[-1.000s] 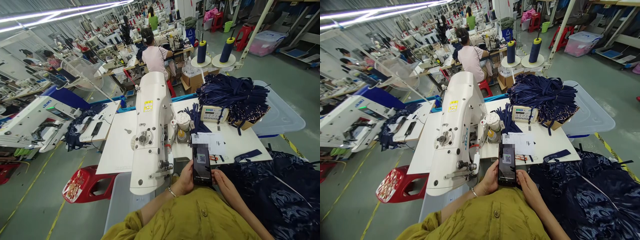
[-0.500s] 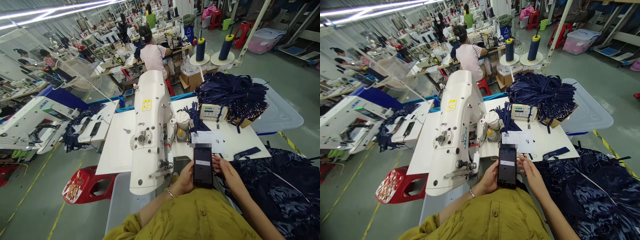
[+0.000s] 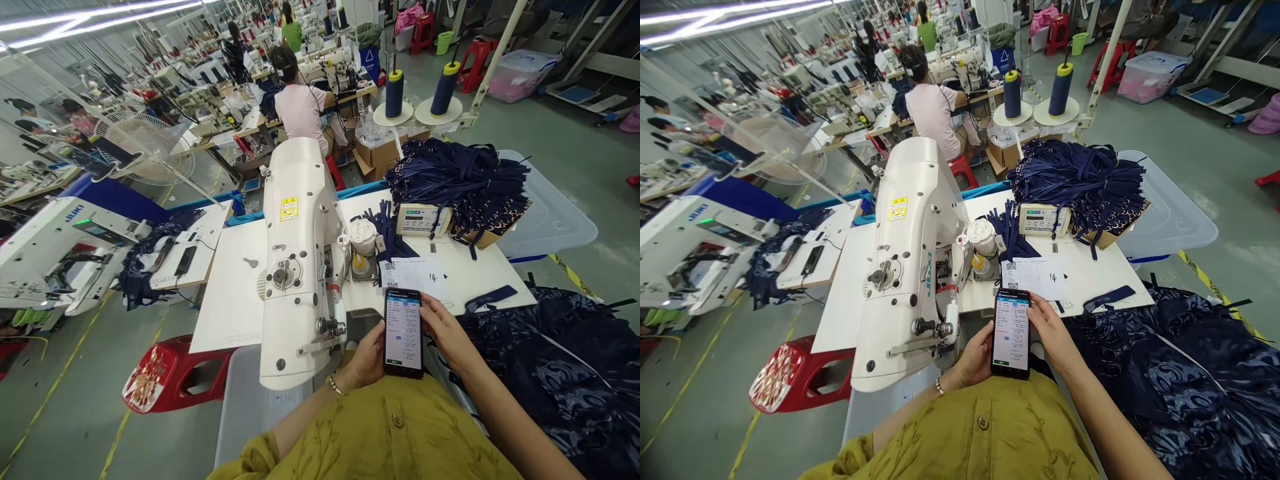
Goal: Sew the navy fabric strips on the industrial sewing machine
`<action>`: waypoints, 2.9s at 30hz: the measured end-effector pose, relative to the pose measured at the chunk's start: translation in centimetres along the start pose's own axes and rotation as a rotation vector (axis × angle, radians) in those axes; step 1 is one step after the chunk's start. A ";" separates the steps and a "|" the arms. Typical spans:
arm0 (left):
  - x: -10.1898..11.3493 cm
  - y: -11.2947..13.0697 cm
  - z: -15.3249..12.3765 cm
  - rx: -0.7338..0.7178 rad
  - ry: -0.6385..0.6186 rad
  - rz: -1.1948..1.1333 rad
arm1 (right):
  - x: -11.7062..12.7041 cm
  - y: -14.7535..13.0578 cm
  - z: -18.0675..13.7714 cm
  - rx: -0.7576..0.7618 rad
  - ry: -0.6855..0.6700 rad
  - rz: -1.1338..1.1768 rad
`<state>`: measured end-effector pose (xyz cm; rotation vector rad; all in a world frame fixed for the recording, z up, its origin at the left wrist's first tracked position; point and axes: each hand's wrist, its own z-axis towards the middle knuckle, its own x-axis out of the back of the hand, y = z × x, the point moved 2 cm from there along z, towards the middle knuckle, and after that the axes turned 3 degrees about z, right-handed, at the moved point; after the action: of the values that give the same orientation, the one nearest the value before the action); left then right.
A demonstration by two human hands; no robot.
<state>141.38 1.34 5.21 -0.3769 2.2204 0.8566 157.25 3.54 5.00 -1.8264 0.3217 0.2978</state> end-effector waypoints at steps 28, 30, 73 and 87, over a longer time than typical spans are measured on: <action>-0.1 0.5 -0.5 0.011 0.081 -0.024 | -0.5 1.0 -2.2 -0.079 -0.153 0.100; -0.2 0.6 -0.6 0.021 0.090 -0.023 | -0.5 1.2 -2.4 -0.088 -0.154 0.107; 0.0 0.3 -0.6 0.011 0.058 0.001 | -0.2 2.0 -3.5 -0.067 -0.204 0.103; 0.3 0.0 -0.6 0.016 0.031 -0.021 | 0.2 2.6 -3.8 -0.048 -0.254 0.077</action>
<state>140.88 0.91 5.25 -0.4076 2.2467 0.8264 156.60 -0.77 3.64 -1.8015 0.2089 0.5893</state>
